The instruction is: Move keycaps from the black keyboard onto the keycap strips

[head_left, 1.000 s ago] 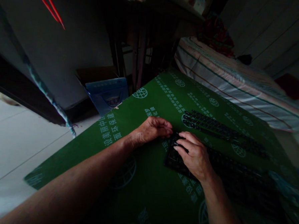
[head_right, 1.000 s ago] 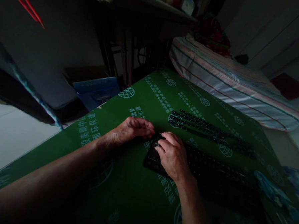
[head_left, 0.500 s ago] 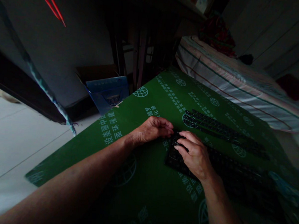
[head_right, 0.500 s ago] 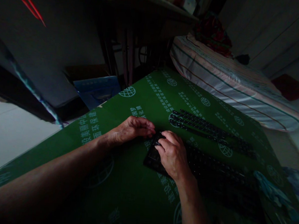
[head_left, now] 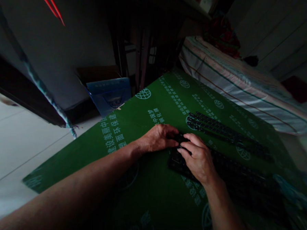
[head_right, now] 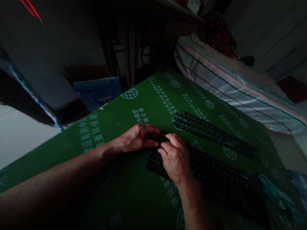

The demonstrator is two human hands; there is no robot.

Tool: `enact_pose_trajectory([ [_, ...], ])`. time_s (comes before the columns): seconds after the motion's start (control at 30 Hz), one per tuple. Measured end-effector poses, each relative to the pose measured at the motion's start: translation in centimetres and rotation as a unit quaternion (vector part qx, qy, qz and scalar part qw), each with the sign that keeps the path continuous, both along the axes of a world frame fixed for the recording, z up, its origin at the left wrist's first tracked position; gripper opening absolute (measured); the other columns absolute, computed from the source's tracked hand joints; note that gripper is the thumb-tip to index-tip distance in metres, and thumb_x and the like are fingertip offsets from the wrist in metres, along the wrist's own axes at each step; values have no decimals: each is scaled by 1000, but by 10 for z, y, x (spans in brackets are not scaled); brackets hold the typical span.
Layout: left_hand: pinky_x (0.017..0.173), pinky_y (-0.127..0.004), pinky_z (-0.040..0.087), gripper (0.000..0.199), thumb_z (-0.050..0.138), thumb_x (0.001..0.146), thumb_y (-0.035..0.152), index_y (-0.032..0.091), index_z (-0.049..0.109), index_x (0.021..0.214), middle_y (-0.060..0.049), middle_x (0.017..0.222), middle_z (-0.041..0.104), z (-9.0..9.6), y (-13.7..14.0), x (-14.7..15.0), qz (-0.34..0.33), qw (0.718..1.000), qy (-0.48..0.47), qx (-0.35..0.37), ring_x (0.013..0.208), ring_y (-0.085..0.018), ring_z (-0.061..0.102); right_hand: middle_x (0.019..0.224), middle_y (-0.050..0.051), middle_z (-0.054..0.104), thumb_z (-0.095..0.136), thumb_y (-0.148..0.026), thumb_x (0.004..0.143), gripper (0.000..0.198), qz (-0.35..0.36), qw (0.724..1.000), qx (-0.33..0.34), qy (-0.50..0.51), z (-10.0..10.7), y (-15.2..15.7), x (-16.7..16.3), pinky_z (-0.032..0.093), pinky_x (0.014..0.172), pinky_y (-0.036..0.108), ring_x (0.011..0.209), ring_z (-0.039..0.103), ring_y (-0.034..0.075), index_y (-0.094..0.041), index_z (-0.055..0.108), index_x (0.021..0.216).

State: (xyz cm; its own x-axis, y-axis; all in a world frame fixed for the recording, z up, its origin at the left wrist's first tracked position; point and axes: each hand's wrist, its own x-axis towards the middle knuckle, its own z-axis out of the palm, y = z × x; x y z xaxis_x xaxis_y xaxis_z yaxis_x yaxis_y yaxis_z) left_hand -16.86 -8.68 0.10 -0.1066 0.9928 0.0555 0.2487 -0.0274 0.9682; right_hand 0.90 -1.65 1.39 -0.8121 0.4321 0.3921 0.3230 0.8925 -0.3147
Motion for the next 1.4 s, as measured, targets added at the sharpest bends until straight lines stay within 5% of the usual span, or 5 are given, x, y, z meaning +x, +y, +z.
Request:
enact_pose_trajectory([
  [0.27,76,-32,49,44,68,69,32,15,61,108,-6,96,64,6,1,6,26,991,130,-7,88,-20,62,111,12,63,56,-20,85,14,6,998,57,21,-7,-2,4,50,92,42,109,56,24,-18,70,86],
  [0.73,75,-30,50,47,67,70,34,13,59,111,-7,98,65,4,2,5,18,985,169,-12,88,-19,63,119,16,61,51,-20,88,23,13,984,175,-28,-12,-15,15,45,94,47,122,48,28,-10,62,107],
  [1.2,74,-30,51,49,66,70,29,13,57,115,-8,97,66,4,1,3,7,989,150,-8,88,-19,63,122,17,60,56,-22,86,22,0,990,141,24,-10,-16,16,46,95,48,124,46,28,-12,65,104],
  [1.4,75,-30,51,40,63,73,27,14,59,111,-7,96,68,4,2,-2,1,997,72,-1,88,-18,64,122,15,59,56,-18,84,22,5,993,116,24,-10,-17,18,46,95,49,124,46,28,-15,65,104],
])
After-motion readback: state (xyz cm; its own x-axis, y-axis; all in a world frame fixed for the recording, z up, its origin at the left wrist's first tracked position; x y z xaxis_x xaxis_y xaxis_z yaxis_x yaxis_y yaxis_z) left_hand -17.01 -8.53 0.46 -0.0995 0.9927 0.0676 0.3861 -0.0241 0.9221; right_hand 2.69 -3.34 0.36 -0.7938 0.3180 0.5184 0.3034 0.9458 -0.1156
